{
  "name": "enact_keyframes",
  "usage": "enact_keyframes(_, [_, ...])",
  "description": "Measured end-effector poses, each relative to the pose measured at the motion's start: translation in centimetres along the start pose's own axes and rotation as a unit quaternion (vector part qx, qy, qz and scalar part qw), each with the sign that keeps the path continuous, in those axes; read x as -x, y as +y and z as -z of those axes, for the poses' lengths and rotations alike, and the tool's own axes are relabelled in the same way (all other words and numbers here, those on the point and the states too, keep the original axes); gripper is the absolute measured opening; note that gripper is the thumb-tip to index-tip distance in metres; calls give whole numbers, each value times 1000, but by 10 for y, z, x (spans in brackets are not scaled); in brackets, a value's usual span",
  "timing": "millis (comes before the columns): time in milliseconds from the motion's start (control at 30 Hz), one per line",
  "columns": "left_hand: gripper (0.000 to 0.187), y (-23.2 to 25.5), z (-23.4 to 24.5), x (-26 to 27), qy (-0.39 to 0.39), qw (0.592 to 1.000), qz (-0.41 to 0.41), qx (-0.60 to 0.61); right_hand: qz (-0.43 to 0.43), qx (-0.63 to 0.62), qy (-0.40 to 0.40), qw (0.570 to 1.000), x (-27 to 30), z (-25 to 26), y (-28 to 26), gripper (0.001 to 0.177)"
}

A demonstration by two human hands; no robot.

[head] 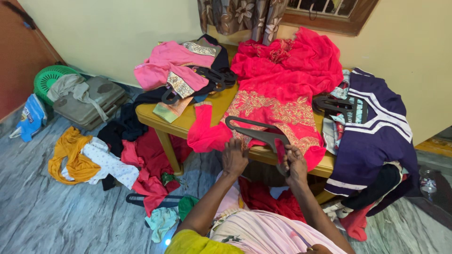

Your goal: The person places a pink embroidered top on a hanger, smooths it, and sets it aside. Then the person picks up a red ruffled top, places it on a hanger, and smooths it on the table.

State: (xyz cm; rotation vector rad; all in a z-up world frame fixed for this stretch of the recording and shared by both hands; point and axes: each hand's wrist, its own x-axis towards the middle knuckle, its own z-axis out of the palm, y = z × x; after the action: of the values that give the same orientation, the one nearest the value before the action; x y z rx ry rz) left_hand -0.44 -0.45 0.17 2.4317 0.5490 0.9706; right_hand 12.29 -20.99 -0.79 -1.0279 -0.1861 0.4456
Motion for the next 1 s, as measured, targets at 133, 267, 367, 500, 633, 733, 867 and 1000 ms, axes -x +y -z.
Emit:
enact_keyframes(133, [35, 1, -7, -3, 1, 1000, -1, -11, -17, -6, 10, 1000, -6, 6, -2, 17])
enact_keyframes(267, [33, -9, -19, 2, -25, 999, -33, -22, -34, -27, 6, 999, -5, 15, 1, 17])
enact_keyframes(367, [38, -27, -37, 5, -14, 996, -77, -29, -35, -23, -17, 999, -6, 23, 1, 18])
enact_keyframes(500, [47, -51, -56, -1, 71, 982, -157, -70, -31, -61, -65, 996, -6, 34, -4, 17])
enact_keyframes(633, [28, -69, -46, -27, 7, 993, 24, 112, -24, -66, -69, 995, -2, 35, -5, 16])
enact_keyframes(733, [22, -64, -10, -48, -33, 953, 131, 270, -23, -55, -49, 997, -3, 32, -5, 16])
enact_keyframes(867, [40, -19, 57, -56, 98, 990, -49, 89, -37, -34, -15, 999, -4, 27, -2, 15])
enact_keyframes(1000, [35, -1, 81, -69, 93, 991, -36, 92, -27, -19, -6, 999, -6, 27, 4, 13])
